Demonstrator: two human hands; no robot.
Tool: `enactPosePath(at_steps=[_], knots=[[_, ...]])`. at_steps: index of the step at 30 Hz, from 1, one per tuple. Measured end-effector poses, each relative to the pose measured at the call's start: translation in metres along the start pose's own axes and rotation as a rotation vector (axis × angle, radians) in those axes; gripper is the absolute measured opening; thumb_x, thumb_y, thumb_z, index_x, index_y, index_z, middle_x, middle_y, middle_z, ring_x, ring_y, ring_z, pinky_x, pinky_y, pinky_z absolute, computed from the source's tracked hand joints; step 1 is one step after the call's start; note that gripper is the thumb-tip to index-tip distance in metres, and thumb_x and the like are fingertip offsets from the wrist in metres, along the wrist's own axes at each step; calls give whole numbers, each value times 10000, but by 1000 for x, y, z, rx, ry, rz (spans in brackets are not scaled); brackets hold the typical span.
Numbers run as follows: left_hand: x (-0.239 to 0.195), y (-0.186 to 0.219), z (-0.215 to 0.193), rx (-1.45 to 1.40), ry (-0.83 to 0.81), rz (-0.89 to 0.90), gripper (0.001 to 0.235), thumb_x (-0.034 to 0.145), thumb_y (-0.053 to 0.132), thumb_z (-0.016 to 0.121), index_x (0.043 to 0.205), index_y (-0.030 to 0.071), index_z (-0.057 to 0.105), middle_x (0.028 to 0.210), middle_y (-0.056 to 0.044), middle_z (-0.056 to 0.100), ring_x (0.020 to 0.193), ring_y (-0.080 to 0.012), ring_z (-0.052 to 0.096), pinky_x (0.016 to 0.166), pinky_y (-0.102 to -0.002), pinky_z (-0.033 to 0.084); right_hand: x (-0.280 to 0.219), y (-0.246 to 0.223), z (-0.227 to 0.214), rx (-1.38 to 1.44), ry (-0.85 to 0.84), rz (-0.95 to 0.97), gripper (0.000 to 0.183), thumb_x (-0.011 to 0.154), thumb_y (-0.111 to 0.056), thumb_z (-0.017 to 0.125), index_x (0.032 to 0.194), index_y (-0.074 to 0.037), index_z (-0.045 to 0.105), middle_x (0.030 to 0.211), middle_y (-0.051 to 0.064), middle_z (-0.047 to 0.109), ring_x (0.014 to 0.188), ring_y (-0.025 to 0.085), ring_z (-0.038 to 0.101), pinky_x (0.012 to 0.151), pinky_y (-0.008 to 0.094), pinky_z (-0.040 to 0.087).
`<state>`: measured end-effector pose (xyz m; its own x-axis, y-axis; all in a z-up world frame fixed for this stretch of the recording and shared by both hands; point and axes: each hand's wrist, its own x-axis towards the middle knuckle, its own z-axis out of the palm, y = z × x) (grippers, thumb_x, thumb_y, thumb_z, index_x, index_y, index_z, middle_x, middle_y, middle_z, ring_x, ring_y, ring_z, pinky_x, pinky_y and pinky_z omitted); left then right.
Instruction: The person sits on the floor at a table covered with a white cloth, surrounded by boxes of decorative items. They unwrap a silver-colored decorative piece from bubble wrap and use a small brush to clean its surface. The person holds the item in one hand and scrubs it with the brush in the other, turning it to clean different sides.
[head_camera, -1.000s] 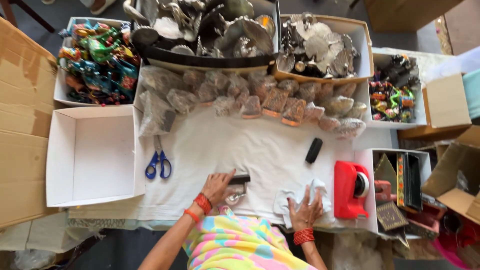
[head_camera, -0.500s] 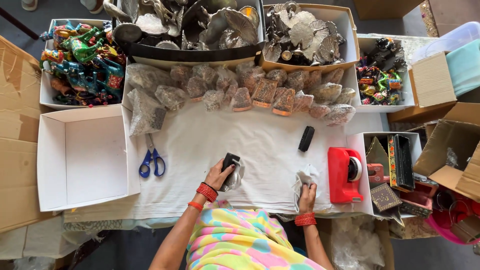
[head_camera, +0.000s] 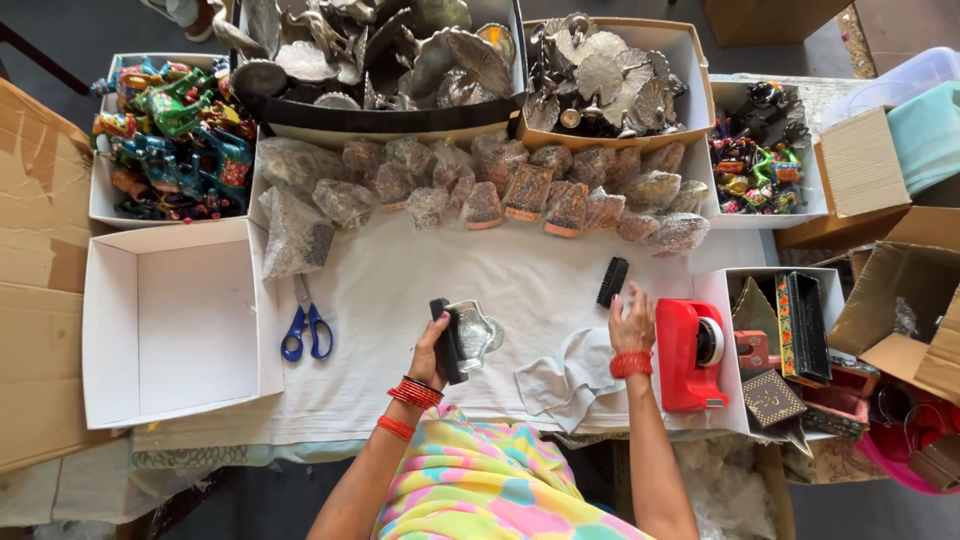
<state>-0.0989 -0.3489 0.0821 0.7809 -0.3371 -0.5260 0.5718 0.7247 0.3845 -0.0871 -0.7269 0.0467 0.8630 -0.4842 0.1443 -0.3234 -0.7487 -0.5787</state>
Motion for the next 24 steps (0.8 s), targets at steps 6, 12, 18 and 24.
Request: enactPosePath(at_steps=[6,12,18,24], knots=[[8,-9,-6,56,87,126,284,949,283,692,1146,98,605,973,-56,696,844,-181,699,712,-363,595,45,108,107,-190,35,-20,430,966,-395,687,1096,15,681,1150,266,674,1113,434,594,992,542,419],[-1,9,28,-40,76,94,460,914,338,717,1271,73,598,1070,-52,691,961,-182,698,843,-366,604,18,29,93,-58,-138,-21,269,940,-280,684,927,-17,631,992,184,713,873,346,694,817,441,562],[19,16,48,15,46,160,573,882,380,732,1366,130,555,1203,-70,628,1077,-207,649,883,-387,583,-23,-127,13,780,-234,-84,441,962,-108,546,1373,-6,421,1095,179,644,804,188,675,673,327,578],[31,28,83,24,-36,155,572,885,418,709,1361,152,536,1211,-44,668,1109,-193,675,942,-393,593,-71,-208,-21,440,-191,-626,603,1004,-71,503,1572,41,332,1385,282,584,1126,420,662,924,400,551]])
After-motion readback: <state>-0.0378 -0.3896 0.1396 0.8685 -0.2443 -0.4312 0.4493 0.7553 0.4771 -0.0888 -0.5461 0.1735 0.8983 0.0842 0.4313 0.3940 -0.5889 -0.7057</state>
